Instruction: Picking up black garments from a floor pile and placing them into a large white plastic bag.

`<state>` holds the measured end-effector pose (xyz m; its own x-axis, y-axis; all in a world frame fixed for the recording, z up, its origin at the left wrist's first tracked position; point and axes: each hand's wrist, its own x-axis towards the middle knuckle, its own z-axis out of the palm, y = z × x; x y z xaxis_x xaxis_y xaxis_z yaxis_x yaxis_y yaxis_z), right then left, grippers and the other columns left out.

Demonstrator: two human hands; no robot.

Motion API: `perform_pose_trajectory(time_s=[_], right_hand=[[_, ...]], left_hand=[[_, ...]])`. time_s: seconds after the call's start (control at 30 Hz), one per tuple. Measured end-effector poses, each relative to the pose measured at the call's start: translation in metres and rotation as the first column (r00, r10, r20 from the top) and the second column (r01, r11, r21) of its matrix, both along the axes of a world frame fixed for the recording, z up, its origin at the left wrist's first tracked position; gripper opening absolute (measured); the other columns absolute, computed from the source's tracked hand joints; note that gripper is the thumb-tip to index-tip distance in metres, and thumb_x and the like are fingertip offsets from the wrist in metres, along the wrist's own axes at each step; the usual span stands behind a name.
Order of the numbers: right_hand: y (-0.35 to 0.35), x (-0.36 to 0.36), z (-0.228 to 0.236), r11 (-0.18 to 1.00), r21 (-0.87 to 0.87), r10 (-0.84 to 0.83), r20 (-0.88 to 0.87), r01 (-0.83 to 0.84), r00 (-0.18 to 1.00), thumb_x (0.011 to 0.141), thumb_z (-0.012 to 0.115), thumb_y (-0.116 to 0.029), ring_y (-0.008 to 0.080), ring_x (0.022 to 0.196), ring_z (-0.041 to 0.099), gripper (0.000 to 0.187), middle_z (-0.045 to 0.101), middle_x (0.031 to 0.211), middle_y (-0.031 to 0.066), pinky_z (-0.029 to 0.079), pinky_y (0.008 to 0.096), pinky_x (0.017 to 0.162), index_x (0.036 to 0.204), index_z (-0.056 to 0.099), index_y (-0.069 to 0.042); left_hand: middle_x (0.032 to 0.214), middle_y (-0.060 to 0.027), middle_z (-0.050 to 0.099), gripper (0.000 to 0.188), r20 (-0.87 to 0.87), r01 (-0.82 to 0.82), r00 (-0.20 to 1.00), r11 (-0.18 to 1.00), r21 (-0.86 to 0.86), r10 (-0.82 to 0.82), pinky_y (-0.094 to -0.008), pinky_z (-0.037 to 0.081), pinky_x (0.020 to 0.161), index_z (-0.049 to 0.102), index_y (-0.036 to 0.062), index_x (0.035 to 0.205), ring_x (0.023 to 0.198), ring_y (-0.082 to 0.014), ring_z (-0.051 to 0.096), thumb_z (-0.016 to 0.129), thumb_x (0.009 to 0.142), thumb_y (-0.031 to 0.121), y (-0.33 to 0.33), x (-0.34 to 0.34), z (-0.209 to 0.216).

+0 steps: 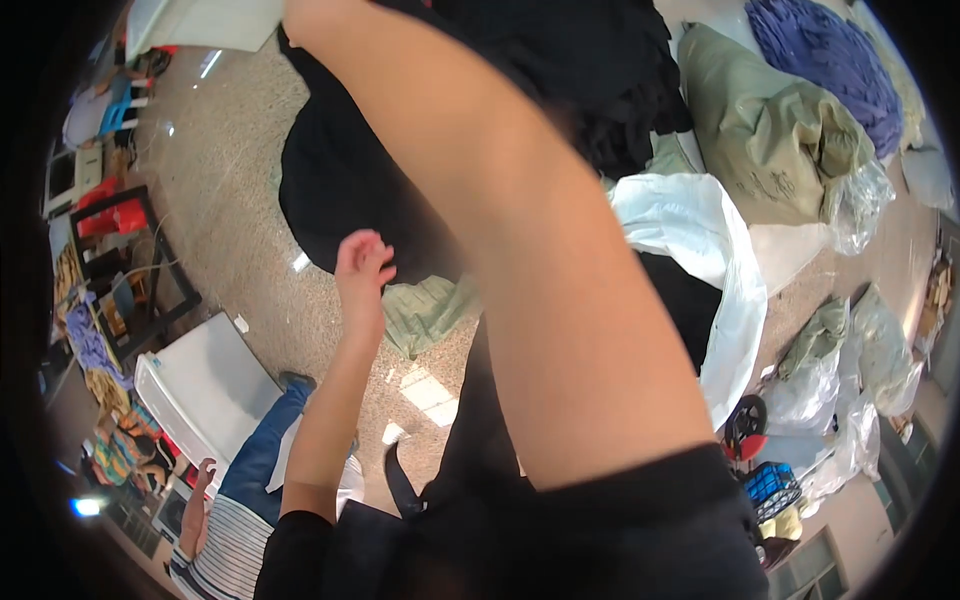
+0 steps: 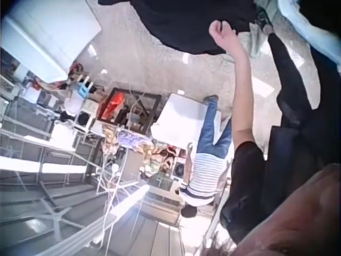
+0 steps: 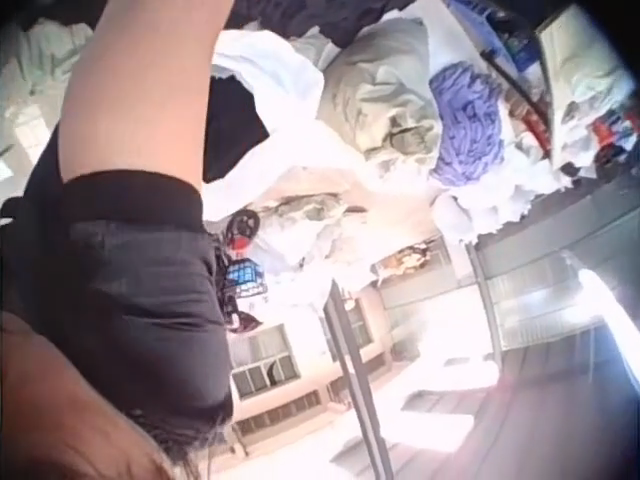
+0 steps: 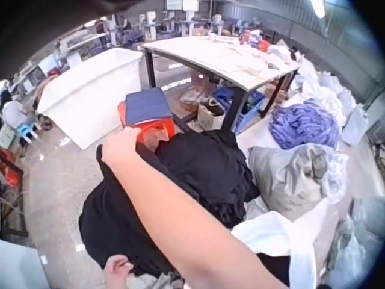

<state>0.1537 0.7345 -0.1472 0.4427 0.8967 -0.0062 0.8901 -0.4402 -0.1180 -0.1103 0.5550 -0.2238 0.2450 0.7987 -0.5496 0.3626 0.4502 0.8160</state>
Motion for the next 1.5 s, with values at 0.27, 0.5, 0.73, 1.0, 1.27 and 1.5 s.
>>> perform_pose_trajectory(time_s=[0.27,0.5,0.73,1.0,1.27,1.5], right_hand=[[-0.402,-0.144,-0.239,0.939,-0.068,-0.263,-0.775,0.337,0.575,0.074,0.057,-0.007,0.0354,0.085,0.057,0.018,0.060,0.086,0.0168,0.046,0.0430,0.078,0.091,0.059,-0.003],[-0.692,-0.188,-0.258,0.744,-0.347,-0.627,-0.656,0.571,0.420,0.070,0.060,-0.001,0.0321,0.091,0.059,0.023,0.064,0.094,0.0138,0.048,0.0389,0.082,0.092,0.065,-0.003],[-0.906,-0.112,-0.292,0.547,-0.758,-0.680,-0.153,0.356,0.717,0.074,0.067,-0.024,0.0274,0.103,0.055,0.037,0.058,0.105,0.0073,0.046,0.0456,0.081,0.108,0.058,-0.013],[-1.210,-0.094,-0.253,0.115,-0.952,-0.674,0.134,0.283,0.726,0.061,0.078,-0.034,0.0321,0.124,0.043,0.079,0.045,0.132,0.0192,0.033,0.0390,0.105,0.127,0.047,-0.005],[-1.113,-0.073,-0.380,0.312,-0.434,-0.938,-0.280,0.845,0.202,0.070,0.054,-0.013,0.0371,0.083,0.062,0.015,0.064,0.084,0.0192,0.049,0.0461,0.075,0.078,0.065,-0.007],[-1.071,-0.141,-0.430,0.173,-0.667,-0.876,-0.440,0.725,-0.196,0.079,0.048,-0.008,0.0394,0.106,0.055,0.036,0.051,0.117,0.0263,0.046,0.0441,0.088,0.114,0.047,0.001]], left_hand=[[0.085,-0.0033,0.063,0.014,-0.221,0.174,0.893,0.753,-0.634,-0.392,-0.0246,0.046,0.055,0.057,0.0093,0.098,0.067,-0.0144,0.062,0.057,0.085,0.008,-0.137,-0.107,-0.100],[0.083,-0.0006,0.057,0.010,-0.008,0.785,0.592,0.579,-0.219,-0.806,-0.0210,0.045,0.068,0.057,0.0009,0.098,0.075,-0.0074,0.053,0.054,0.088,0.001,-0.239,-0.047,-0.132],[0.113,-0.0152,0.058,0.029,-0.243,0.985,0.017,-0.026,0.170,-0.970,-0.0371,0.045,0.087,0.059,0.0060,0.110,0.105,-0.0345,0.053,0.060,0.080,0.006,-0.372,0.088,-0.188],[0.083,-0.0074,0.067,0.030,0.240,0.691,-0.668,-0.707,-0.152,-0.704,-0.0516,0.034,0.091,0.064,0.0193,0.098,0.086,-0.0260,0.063,0.055,0.084,0.045,-0.525,0.046,-0.184],[0.073,-0.0001,0.059,0.011,0.401,0.785,-0.118,-0.333,-0.523,-0.908,-0.0236,0.045,0.064,0.061,0.0015,0.092,0.071,-0.0070,0.053,0.060,0.087,0.011,-0.614,0.109,-0.160],[0.064,-0.0027,0.057,0.028,-0.005,0.888,-0.314,-0.292,-0.356,-0.949,-0.0229,0.044,0.054,0.060,-0.0002,0.085,0.058,-0.0086,0.054,0.054,0.092,0.026,-0.660,0.255,-0.244]])
